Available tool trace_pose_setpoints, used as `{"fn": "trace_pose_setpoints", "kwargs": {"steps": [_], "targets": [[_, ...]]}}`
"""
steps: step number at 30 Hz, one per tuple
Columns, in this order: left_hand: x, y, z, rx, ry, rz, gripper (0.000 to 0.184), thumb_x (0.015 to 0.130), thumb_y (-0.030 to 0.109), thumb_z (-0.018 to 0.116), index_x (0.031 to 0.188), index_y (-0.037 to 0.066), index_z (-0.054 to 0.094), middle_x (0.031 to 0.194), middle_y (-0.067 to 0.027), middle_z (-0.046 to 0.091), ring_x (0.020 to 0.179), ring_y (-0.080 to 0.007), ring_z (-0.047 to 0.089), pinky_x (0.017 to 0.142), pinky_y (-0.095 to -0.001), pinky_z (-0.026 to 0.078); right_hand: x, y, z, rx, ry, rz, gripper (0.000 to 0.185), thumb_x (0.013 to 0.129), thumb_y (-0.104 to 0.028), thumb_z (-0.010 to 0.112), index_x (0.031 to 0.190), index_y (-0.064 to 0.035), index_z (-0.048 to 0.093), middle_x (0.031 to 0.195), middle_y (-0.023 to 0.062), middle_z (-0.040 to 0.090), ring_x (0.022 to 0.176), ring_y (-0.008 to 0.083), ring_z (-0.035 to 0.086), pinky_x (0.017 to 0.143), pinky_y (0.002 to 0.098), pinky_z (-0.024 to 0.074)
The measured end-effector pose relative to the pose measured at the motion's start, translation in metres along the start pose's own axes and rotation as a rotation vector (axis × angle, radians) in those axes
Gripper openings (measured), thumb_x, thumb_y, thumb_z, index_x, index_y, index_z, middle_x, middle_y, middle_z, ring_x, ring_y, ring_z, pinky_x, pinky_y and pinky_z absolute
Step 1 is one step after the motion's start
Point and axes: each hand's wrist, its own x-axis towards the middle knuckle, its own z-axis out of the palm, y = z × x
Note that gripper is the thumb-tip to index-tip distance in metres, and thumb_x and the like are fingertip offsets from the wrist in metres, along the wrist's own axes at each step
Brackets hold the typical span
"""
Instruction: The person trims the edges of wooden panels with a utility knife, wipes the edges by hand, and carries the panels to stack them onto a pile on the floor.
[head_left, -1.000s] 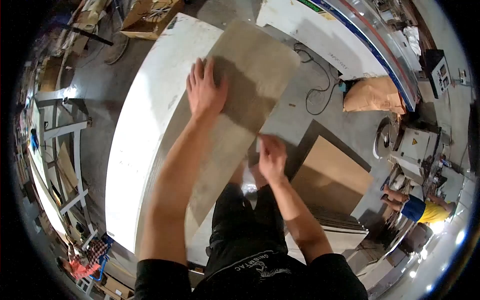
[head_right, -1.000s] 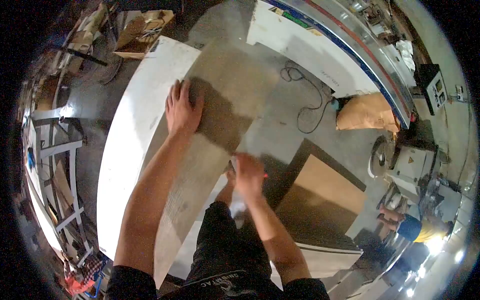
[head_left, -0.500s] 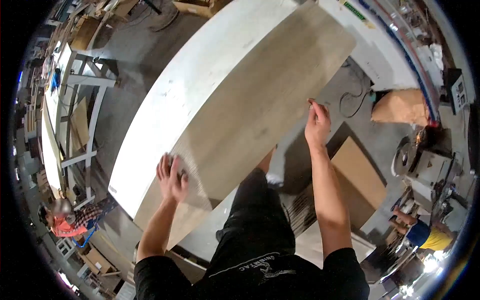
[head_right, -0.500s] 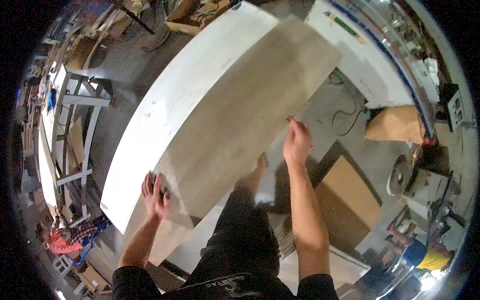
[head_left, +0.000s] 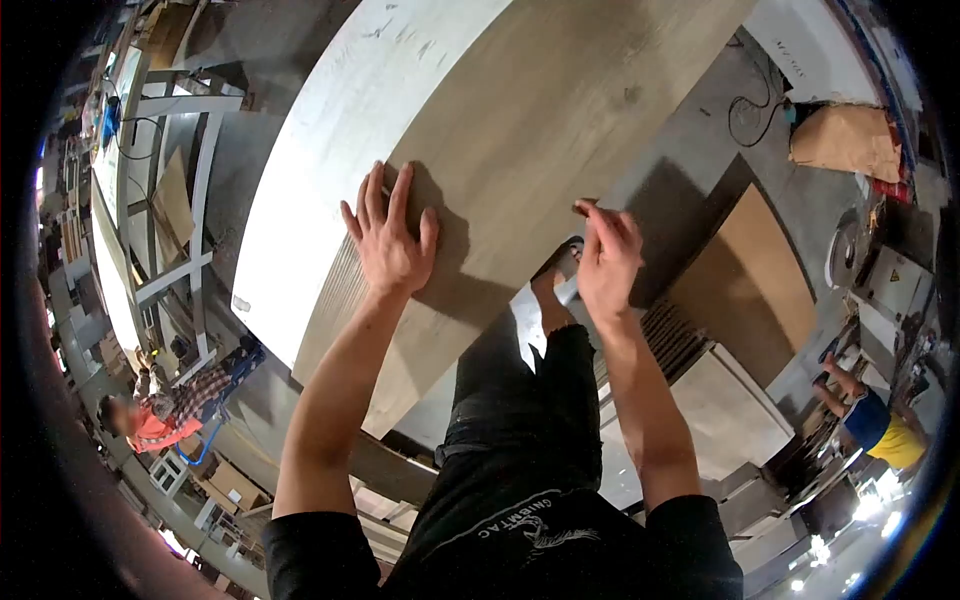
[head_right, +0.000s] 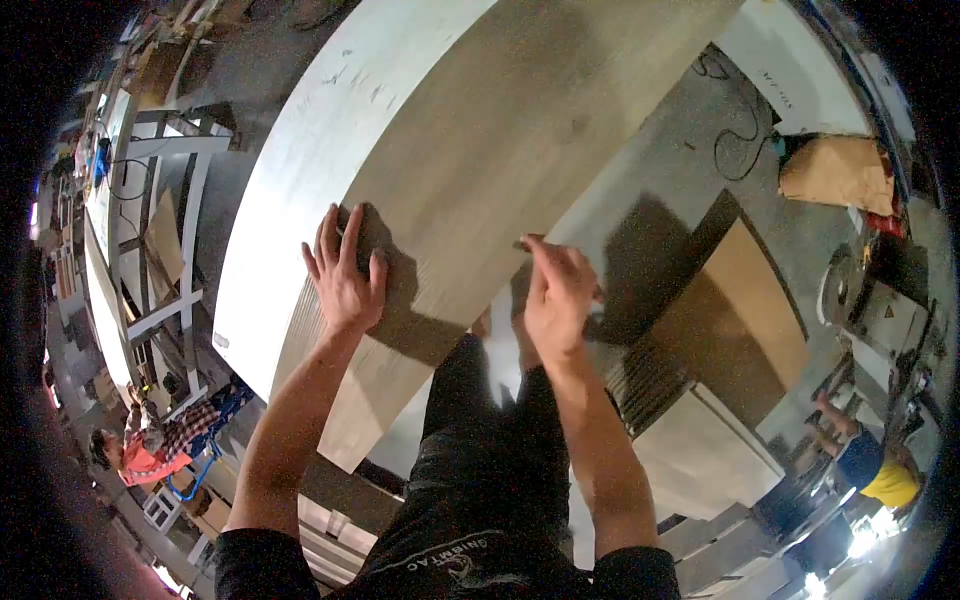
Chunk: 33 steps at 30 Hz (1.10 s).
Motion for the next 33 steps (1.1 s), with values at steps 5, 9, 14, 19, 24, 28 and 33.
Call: {"fn": "trace_pose_setpoints", "kwargs": {"steps": [5,9,14,19,24,28,33], "targets": [[-0.002,-0.004,0.005,-0.009,0.028,-0.018,0.059,0.099,0.041,0.051,0.156,0.031,0.037,0.163,-0.0102,0.028,0.153,-0.0316,0.022,0.123,-0.0627,0.003,-0.092,-0.052,0.033,-0.016,-0.012,-0.001,0.028,0.080,0.006,0.064,0.100,-0.0090,0.076,0.086,0.0086,0.066,0.076,0.0278,0.063,0.069,0.0379,0.0497],[-0.005,-0.006,0.009,-0.016,0.074,-0.004,0.058,0.100,0.044,0.048,0.156,0.031,0.037,0.163,-0.0109,0.029,0.153,-0.0305,0.022,0.122,-0.0649,0.003,-0.181,-0.126,0.059,0.019,-0.114,0.211,0.029,0.082,0.002,0.066,0.106,-0.0105,0.075,0.090,0.0060,0.066,0.088,0.0261,0.062,0.076,0.0386,0.0478],[-0.017,-0.022,0.013,-0.039,0.145,0.152,0.060,0.101,0.047,0.047,0.156,0.024,0.037,0.164,-0.0140,0.027,0.154,-0.0336,0.020,0.122,-0.0655,0.006,-0.262,-0.200,0.089,-0.051,-0.067,0.050,0.028,0.084,-0.003,0.064,0.108,-0.0123,0.074,0.078,0.0086,0.065,0.070,0.0291,0.063,0.064,0.0427,0.0464],[-0.128,-0.116,-0.007,-0.042,-0.034,0.504,0.064,0.099,0.048,0.050,0.156,0.022,0.037,0.165,-0.0130,0.026,0.154,-0.0357,0.017,0.123,-0.0606,0.008,-0.275,-0.187,0.084,-0.248,-0.291,0.048,0.030,0.085,-0.010,0.065,0.115,-0.0101,0.070,0.099,0.0094,0.069,0.089,0.0308,0.064,0.082,0.0445,0.0503],[-0.225,-0.179,-0.023,-0.036,-0.077,0.482,0.064,0.098,0.042,0.050,0.156,0.020,0.037,0.165,-0.0127,0.027,0.154,-0.0355,0.019,0.124,-0.0584,0.008,-0.238,-0.158,0.089,-0.118,0.050,0.078,0.024,0.090,-0.004,0.064,0.112,-0.0096,0.072,0.087,0.0131,0.066,0.080,0.0367,0.064,0.068,0.0460,0.0501],[-0.228,-0.174,-0.024,-0.082,-0.023,0.484,0.060,0.096,0.034,0.052,0.154,0.022,0.041,0.163,-0.0130,0.032,0.152,-0.0354,0.025,0.123,-0.0578,0.013,-0.284,-0.185,0.104,-0.181,-0.006,0.082,0.026,0.088,-0.005,0.063,0.111,-0.0130,0.073,0.087,0.0057,0.063,0.085,0.0281,0.061,0.074,0.0424,0.0443],[-0.232,-0.180,-0.012,-0.086,0.053,0.494,0.057,0.097,0.032,0.050,0.154,0.027,0.041,0.162,-0.0103,0.033,0.151,-0.0343,0.026,0.124,-0.0572,0.014,-0.396,-0.249,0.135,-0.085,-0.312,0.082,0.032,0.083,0.003,0.062,0.111,-0.0094,0.074,0.089,0.0060,0.068,0.080,0.0263,0.060,0.072,0.0399,0.0452]]}}
